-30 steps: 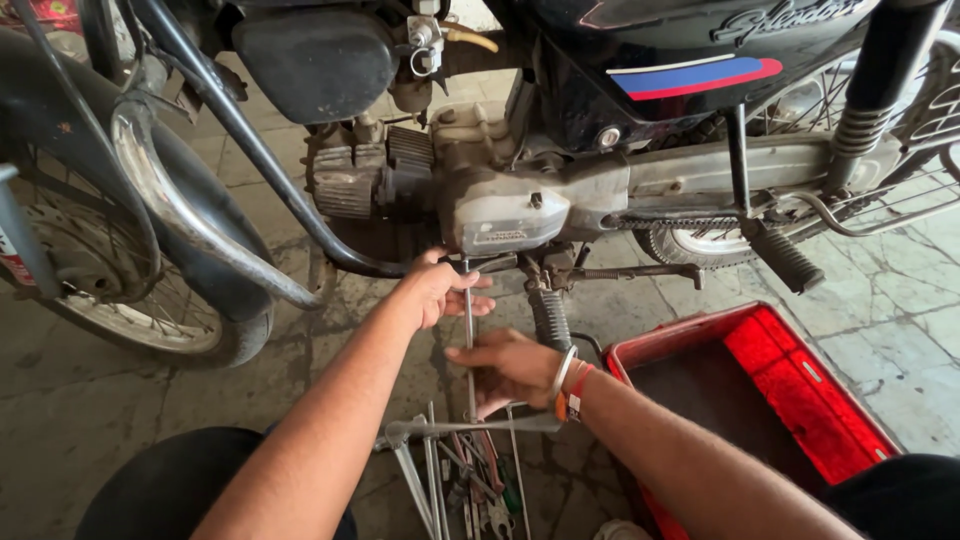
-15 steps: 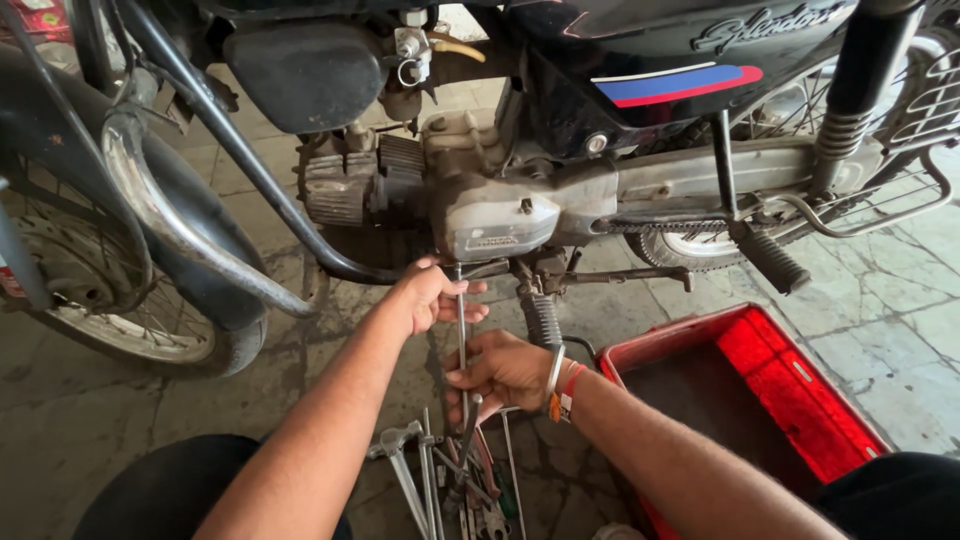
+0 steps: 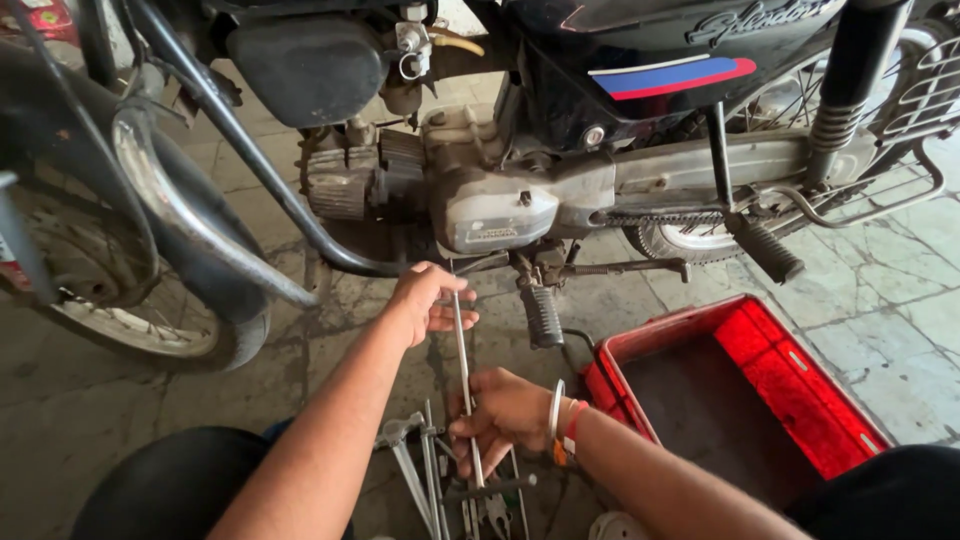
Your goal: The person kneels beside a motorcycle and uses a T-handle socket wrench to loosen bolts on the engine crankcase. They then pull the round engine cover off by hand and place it into a red plastic crate, before picking up a rag from the floor.
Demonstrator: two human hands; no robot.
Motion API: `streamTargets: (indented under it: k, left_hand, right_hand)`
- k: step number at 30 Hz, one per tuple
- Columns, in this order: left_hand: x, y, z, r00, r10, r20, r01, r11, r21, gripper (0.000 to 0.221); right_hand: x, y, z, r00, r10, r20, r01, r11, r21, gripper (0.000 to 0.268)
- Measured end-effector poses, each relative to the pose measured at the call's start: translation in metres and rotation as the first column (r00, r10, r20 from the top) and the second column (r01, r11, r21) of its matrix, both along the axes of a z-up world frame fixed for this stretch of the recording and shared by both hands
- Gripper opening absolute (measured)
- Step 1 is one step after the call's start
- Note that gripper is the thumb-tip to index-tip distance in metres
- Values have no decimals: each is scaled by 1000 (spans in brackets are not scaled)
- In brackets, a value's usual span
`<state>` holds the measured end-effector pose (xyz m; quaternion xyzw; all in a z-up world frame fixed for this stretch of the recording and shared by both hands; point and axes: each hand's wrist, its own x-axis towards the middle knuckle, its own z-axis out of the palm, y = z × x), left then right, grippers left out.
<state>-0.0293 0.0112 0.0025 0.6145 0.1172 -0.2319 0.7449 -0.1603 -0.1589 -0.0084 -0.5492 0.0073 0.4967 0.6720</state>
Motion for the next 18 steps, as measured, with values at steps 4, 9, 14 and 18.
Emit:
streamTargets:
  k: [4,9,14,18]
  left_hand:
    - [-16,3,0,999,45,-6,-44,998,51,32]
    - [-19,11,-16,999,22,38,-27,989,145,29]
    - [-15,14,-33,985,121,124,-144,969,200,20]
    - [-18,9,-22,983,158,95,-164,985,55,17]
  right_hand:
    - [-22,3,-21,999,-27,39,29,999,-43,24]
    - [-55,10,-48,995,-75,60,83,986,-144,27]
    - [-86,-4,-173,749,74,658,117,963,-242,12]
    - [-108,-94,-283,879,167,448,210,707,-675,16]
